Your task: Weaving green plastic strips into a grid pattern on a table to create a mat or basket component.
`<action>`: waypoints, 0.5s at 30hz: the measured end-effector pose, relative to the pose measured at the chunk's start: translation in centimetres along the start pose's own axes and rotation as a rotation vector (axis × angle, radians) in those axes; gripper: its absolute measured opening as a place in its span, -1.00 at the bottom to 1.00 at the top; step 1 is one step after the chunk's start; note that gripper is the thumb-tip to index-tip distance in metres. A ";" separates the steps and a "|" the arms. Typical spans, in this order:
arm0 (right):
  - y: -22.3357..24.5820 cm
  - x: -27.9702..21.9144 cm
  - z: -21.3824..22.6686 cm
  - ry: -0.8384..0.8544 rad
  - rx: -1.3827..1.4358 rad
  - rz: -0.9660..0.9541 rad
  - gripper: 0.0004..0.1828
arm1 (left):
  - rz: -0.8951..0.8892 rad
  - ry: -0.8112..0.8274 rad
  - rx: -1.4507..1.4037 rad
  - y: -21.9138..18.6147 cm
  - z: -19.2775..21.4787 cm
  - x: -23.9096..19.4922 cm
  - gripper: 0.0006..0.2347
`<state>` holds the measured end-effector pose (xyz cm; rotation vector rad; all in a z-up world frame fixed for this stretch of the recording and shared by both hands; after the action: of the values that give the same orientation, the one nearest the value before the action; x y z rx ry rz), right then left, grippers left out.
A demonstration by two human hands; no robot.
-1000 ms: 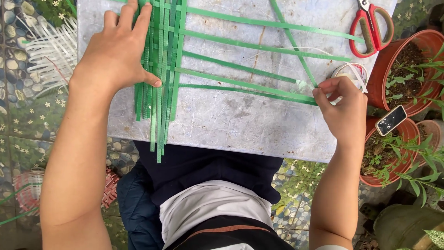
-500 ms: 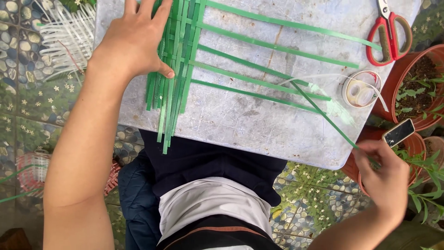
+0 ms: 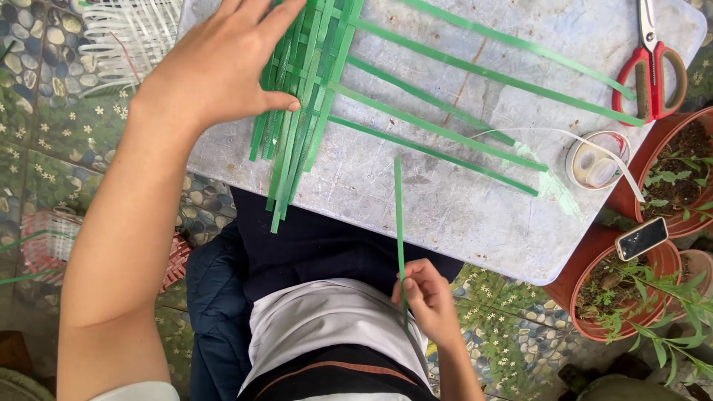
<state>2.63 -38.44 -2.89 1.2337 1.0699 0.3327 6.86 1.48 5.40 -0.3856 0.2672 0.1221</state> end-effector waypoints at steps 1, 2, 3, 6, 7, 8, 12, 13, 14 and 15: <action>0.3 0.1 -0.3 0.001 0.002 -0.002 -0.81 | 0.001 0.003 0.000 -0.1 -0.3 -0.4 -0.08; 0.6 0.2 -0.6 -0.026 -0.068 -0.034 -0.81 | -0.073 -0.087 0.067 -0.4 -0.2 -0.8 -0.22; 0.9 0.3 -0.7 -0.053 -0.140 -0.063 -0.79 | -0.147 -0.180 0.134 -0.9 -0.1 -1.3 -0.34; 1.6 0.6 -0.2 -0.151 -0.191 -0.084 -0.77 | -0.272 -0.192 0.055 -2.4 -1.0 -1.4 -0.55; 1.8 0.7 -0.2 -0.147 -0.194 -0.084 -0.77 | -0.268 -0.193 0.054 -2.6 -1.5 -1.3 -0.55; 2.2 0.9 -0.1 -0.146 -0.303 -0.057 -0.75 | -0.327 -0.249 0.062 -2.9 -1.9 -1.4 -0.60; 2.8 1.5 -0.2 -0.133 -0.423 -0.056 -0.73 | -0.433 -0.373 0.086 -3.1 -3.2 -1.3 -0.60; 2.8 1.6 -0.2 -0.130 -0.423 -0.057 -0.73 | -0.430 -0.372 0.085 -3.0 -3.5 -1.1 -0.60; 2.8 1.7 -0.3 -0.123 -0.420 -0.052 -0.73 | -0.448 -0.396 0.069 -3.0 -3.7 -1.0 -0.57; 2.7 1.8 -0.3 -0.118 -0.418 -0.049 -0.72 | -0.468 -0.420 0.052 -3.1 -4.0 -0.9 -0.54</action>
<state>4.15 -35.99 -1.34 0.8421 0.8730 0.4165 5.55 -2.95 3.22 -0.3533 -0.2370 -0.2626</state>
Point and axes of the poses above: each hand's wrist, its own x-axis towards the middle knuckle, its own z-axis out of the back of the hand, y = z × x, the point moved 4 cm from there along x, towards the middle knuckle, and after that the axes turned 2 degrees about y, right-handed, at the moved point
